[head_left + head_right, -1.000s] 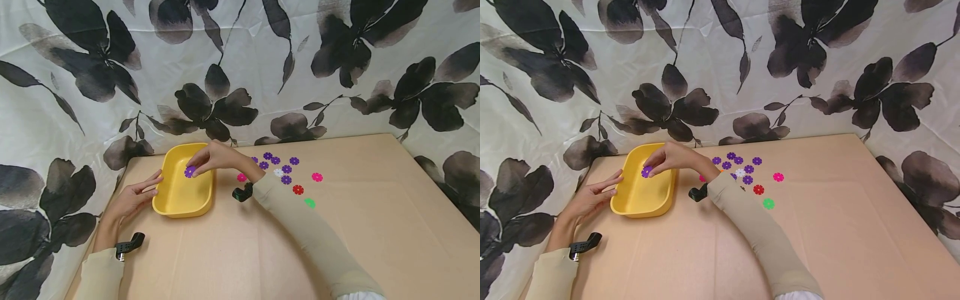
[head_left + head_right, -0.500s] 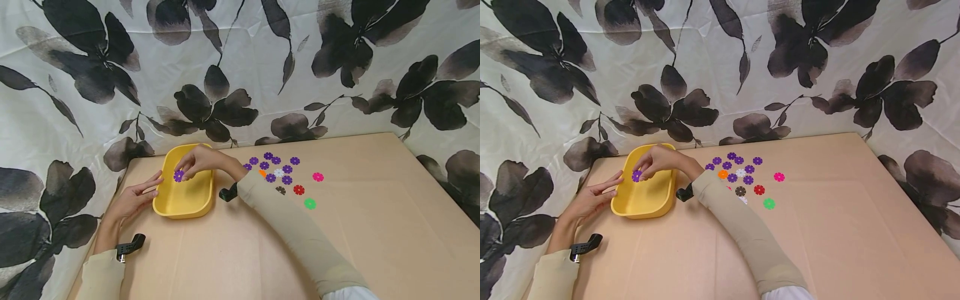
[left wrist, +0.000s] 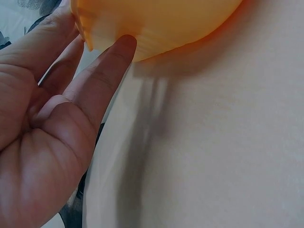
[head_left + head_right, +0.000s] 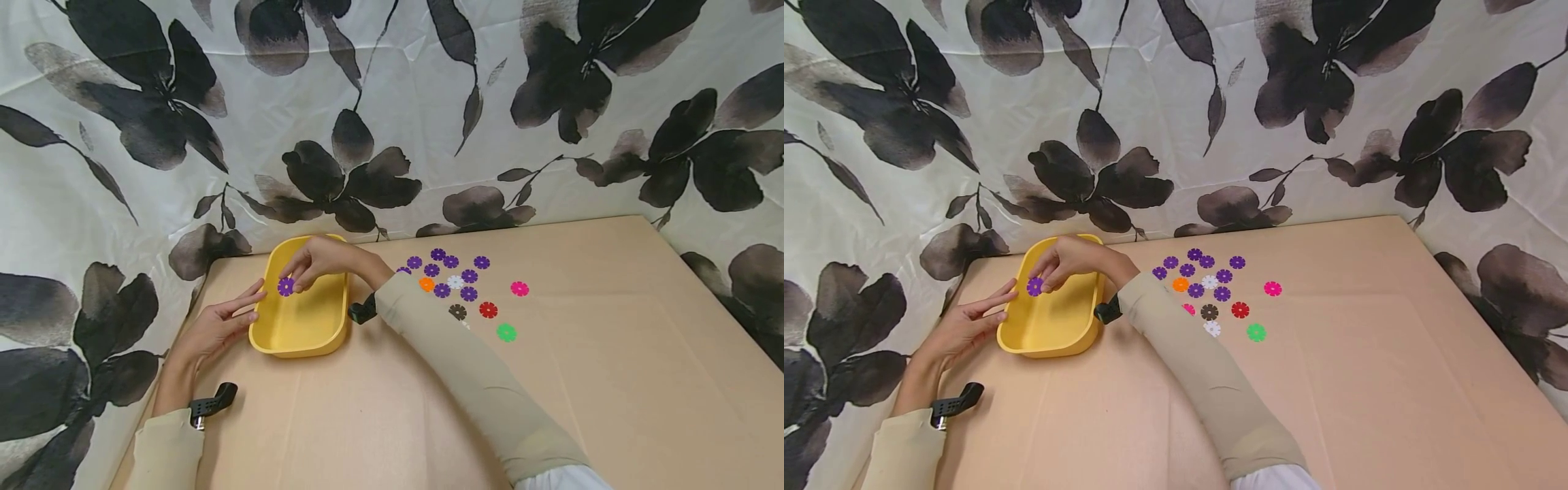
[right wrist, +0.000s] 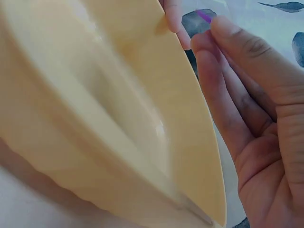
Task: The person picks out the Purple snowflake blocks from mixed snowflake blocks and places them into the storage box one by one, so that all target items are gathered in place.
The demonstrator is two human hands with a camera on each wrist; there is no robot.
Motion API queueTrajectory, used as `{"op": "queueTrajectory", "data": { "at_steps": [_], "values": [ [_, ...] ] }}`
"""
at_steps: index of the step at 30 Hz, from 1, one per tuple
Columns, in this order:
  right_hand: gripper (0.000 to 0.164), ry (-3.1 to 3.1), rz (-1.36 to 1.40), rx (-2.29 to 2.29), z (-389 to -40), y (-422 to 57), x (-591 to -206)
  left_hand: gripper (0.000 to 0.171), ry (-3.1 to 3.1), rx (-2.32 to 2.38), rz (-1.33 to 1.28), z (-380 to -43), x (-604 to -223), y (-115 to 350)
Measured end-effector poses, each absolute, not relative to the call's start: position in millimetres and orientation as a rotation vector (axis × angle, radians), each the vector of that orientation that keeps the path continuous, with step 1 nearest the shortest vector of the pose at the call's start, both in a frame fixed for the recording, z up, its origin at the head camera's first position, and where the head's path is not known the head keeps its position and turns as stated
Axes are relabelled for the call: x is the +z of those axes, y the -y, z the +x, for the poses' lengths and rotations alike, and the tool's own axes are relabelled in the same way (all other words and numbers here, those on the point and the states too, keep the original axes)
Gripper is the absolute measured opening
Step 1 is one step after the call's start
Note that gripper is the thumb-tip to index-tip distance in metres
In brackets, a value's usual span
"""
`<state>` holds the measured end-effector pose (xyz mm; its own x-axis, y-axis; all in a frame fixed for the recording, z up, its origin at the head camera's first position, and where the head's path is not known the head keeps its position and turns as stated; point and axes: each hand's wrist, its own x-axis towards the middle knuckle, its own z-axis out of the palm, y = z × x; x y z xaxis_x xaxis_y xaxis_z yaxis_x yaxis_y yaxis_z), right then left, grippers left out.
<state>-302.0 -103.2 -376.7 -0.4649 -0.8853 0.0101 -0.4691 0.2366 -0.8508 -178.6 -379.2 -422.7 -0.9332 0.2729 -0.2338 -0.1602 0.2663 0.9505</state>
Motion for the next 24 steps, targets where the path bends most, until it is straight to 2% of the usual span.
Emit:
{"op": "queueTrajectory", "data": {
  "at_steps": [24],
  "values": [
    [0.032, -2.003, -1.261, -0.927, -317, 128, -397, 0.056, -2.155, 1.750, 0.118, -181, -421, 380]
  ]
}}
